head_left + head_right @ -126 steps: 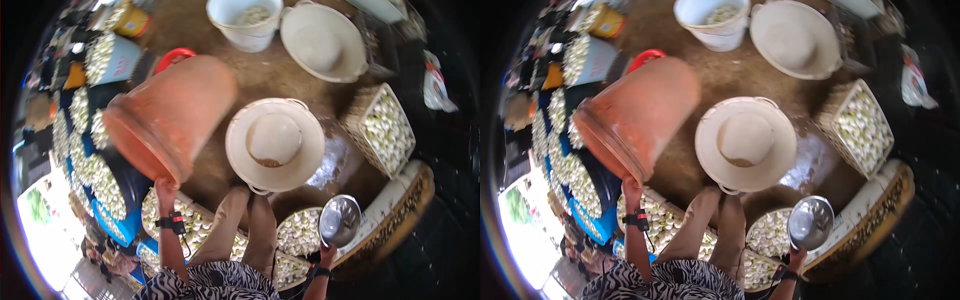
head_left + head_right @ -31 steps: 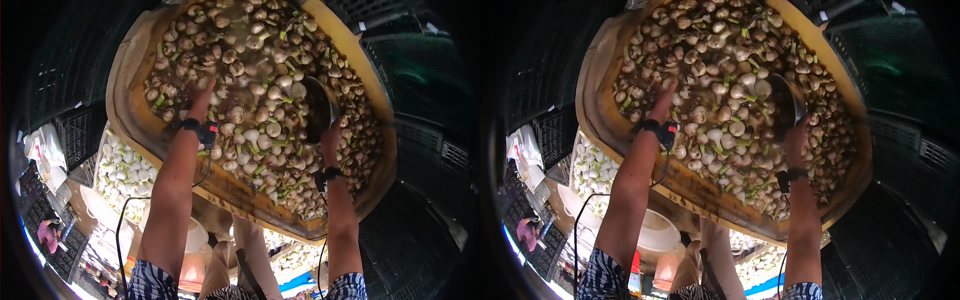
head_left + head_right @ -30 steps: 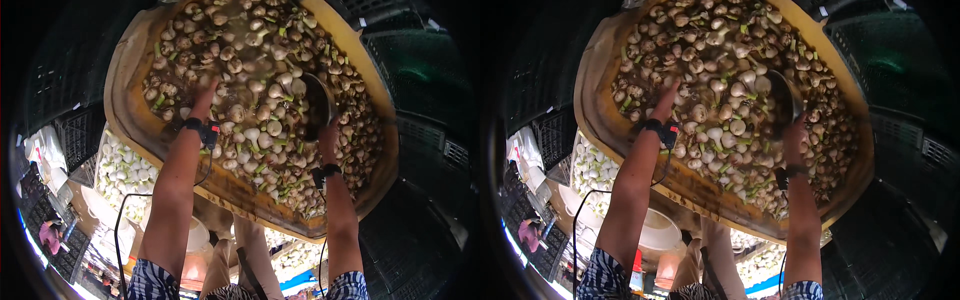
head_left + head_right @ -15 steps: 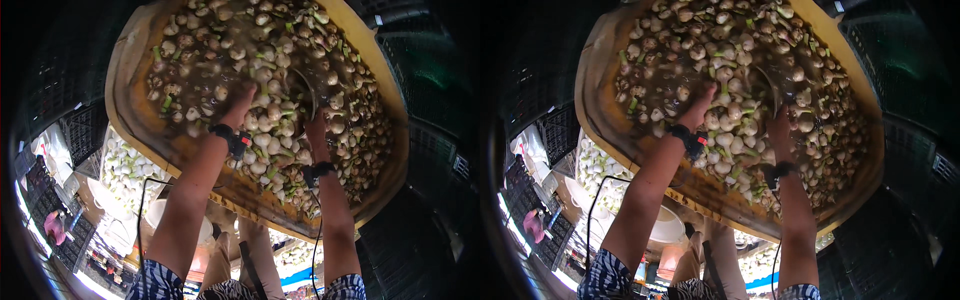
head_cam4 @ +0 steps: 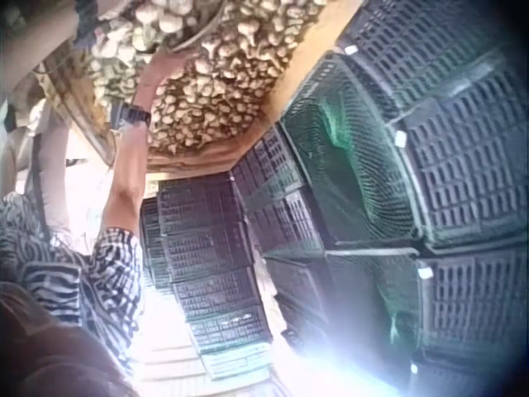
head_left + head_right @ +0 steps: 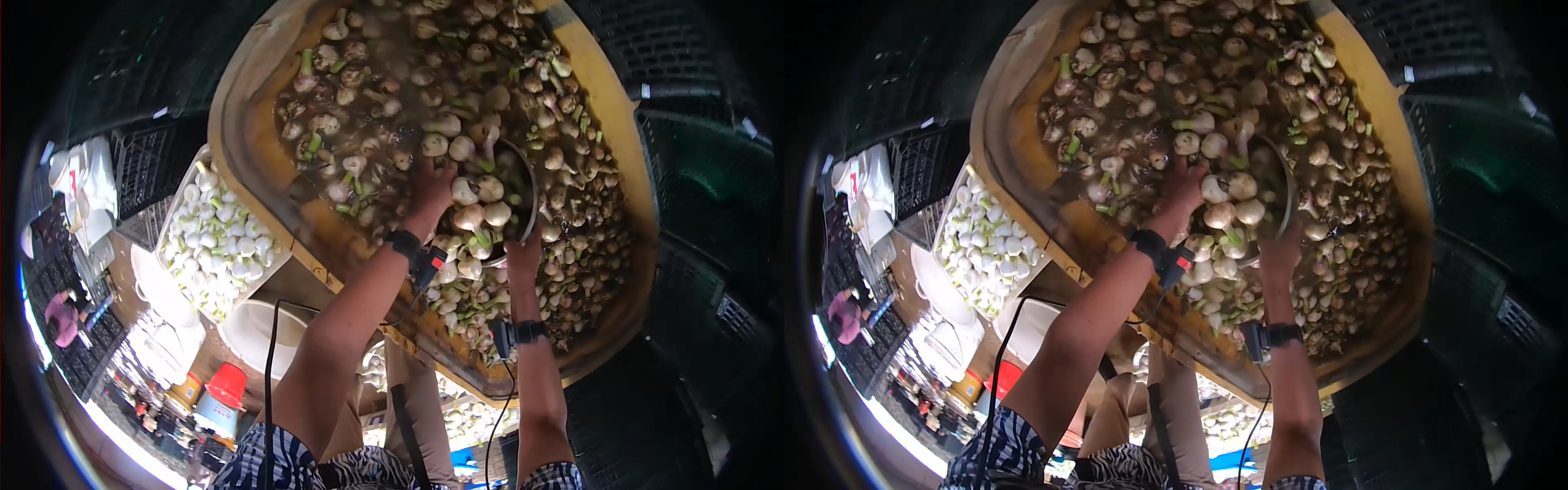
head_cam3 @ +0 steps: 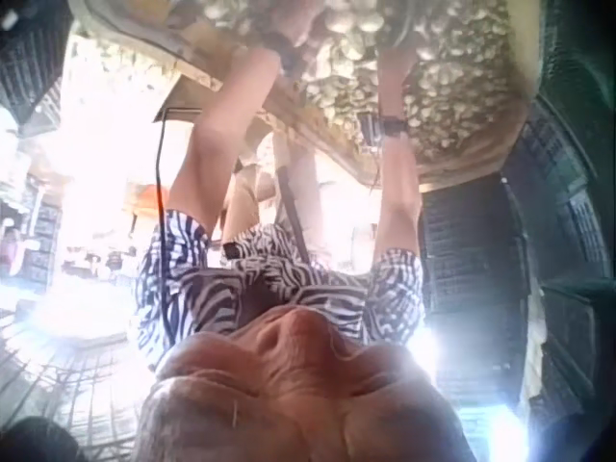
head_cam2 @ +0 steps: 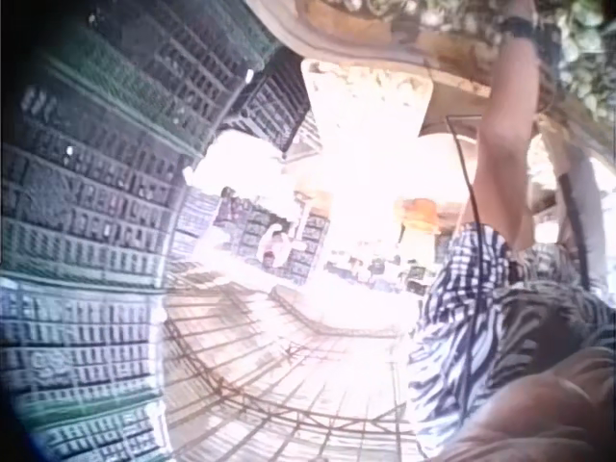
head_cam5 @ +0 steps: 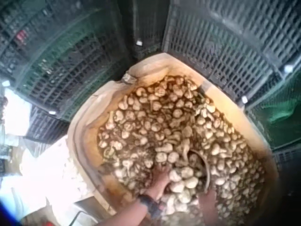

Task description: The person empties a bucket of garlic into a basket, picks through a bin of garlic, and scoops garlic from a tub of water into a basin. They then rinse garlic in a basket with water from a bowl and pick up individual garlic bulbs from the floor.

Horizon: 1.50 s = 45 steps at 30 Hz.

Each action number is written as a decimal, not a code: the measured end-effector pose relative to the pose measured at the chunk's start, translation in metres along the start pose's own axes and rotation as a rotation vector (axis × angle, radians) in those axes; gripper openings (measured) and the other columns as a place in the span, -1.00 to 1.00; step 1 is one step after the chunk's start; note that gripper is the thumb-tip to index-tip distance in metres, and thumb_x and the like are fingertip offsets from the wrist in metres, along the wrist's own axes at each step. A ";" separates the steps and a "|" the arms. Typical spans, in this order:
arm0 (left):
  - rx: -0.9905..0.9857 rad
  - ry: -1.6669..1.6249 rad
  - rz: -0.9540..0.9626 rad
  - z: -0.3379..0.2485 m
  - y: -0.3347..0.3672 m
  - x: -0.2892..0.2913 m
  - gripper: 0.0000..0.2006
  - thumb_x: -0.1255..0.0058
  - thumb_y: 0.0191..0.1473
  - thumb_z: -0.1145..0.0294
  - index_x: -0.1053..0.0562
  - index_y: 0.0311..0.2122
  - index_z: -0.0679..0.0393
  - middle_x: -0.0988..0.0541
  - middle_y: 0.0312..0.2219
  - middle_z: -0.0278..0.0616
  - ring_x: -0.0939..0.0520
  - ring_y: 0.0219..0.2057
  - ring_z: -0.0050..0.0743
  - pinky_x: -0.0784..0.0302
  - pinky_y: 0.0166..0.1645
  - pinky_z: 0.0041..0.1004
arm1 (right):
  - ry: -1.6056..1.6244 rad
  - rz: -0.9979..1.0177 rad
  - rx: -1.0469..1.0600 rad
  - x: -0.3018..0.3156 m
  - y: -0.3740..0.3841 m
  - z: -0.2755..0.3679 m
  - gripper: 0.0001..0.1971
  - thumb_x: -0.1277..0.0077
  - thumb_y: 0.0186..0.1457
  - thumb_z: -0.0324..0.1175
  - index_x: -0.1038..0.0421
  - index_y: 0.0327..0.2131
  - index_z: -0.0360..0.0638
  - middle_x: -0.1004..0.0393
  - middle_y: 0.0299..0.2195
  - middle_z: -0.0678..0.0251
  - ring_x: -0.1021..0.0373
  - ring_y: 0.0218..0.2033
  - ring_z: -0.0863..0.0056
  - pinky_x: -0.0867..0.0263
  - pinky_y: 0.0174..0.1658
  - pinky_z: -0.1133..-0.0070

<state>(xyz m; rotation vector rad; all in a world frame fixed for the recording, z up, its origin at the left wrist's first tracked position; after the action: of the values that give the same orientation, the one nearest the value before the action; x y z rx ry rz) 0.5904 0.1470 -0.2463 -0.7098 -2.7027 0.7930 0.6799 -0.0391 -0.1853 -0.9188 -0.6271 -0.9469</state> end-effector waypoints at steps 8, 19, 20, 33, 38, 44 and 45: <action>0.126 0.288 -0.030 -0.077 -0.084 0.005 -0.27 0.05 -0.11 0.07 0.03 0.15 0.07 -0.08 0.00 0.17 -0.26 -0.02 0.13 -0.25 0.02 -0.24 | 0.415 0.131 -0.086 0.090 -0.049 0.029 -0.36 0.16 -0.35 -0.66 -0.12 -0.01 -0.25 -0.33 -0.19 0.20 -0.27 -0.19 0.44 -0.16 -0.11 0.63; 0.043 0.103 -0.070 -0.159 -0.244 0.107 -0.30 0.14 -0.05 0.05 0.05 0.15 0.12 0.07 0.07 0.34 -0.09 0.07 0.25 -0.23 0.05 -0.21 | 0.360 0.179 0.060 0.183 -0.193 0.116 -0.32 0.22 -0.39 -0.66 -0.08 0.01 -0.33 -0.29 -0.20 0.25 -0.25 -0.21 0.47 -0.15 -0.12 0.69; 0.077 -0.009 -0.135 -0.157 -0.262 0.124 -0.31 0.14 -0.05 0.07 0.05 0.14 0.14 0.05 0.06 0.34 -0.07 0.08 0.23 -0.23 0.05 -0.20 | 0.348 0.210 0.089 0.183 -0.208 0.114 -0.32 0.22 -0.39 -0.66 -0.08 0.01 -0.33 -0.29 -0.20 0.25 -0.25 -0.21 0.47 -0.15 -0.12 0.69; 0.246 -0.861 -0.671 0.084 -0.451 0.460 -0.31 0.18 -0.05 0.18 0.11 0.16 0.20 -0.12 0.03 0.04 -0.18 0.02 -0.13 -0.06 0.11 -0.33 | -0.366 0.582 0.752 -0.078 -0.507 0.175 -0.26 0.12 -0.22 -0.56 0.18 0.12 -0.29 -0.21 -0.08 -0.13 -0.24 -0.09 0.07 -0.14 -0.04 0.44; 0.409 -0.887 -1.052 0.271 -0.511 0.529 -0.30 0.20 -0.02 0.13 0.15 0.16 0.17 -0.21 -0.08 -0.08 -0.26 -0.08 -0.33 -0.28 -0.10 -0.36 | -0.786 0.520 1.110 -0.249 -0.614 0.187 -0.26 0.15 -0.12 -0.47 0.30 0.14 -0.18 -0.24 -0.21 -0.27 -0.33 -0.32 -0.07 -0.28 -0.23 0.31; 0.507 -0.902 -1.006 0.335 -0.567 0.507 -0.28 0.09 -0.07 0.22 0.14 0.16 0.08 -0.16 -0.67 -0.41 -0.16 -0.62 -0.65 -0.21 -0.46 -0.47 | -1.142 0.419 1.284 -0.293 -0.674 0.174 -0.26 0.13 -0.07 -0.44 0.33 0.14 -0.26 -0.13 -0.15 -0.39 -0.40 -0.35 0.10 -0.36 -0.34 0.45; 0.531 -0.909 -0.978 0.340 -0.573 0.500 -0.29 0.10 -0.07 0.23 0.13 0.16 0.09 -0.18 -0.65 -0.41 -0.19 -0.60 -0.66 -0.21 -0.47 -0.52 | -1.103 0.419 1.348 -0.290 -0.669 0.174 -0.26 0.13 -0.07 -0.45 0.33 0.14 -0.27 -0.11 -0.13 -0.40 -0.41 -0.37 0.12 -0.37 -0.36 0.50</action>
<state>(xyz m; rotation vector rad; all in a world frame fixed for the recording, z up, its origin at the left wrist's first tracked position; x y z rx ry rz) -0.1762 -0.1689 -0.1631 1.2662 -2.6738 1.6188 -0.0573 0.0465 -0.0774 -0.1928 -1.6212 0.5342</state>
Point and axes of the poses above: each hand's wrist, its own y-axis towards the middle knuckle, its own x-axis out of the back of the hand, z = x × y, the point moved 2 cm from there along y, towards the middle knuckle
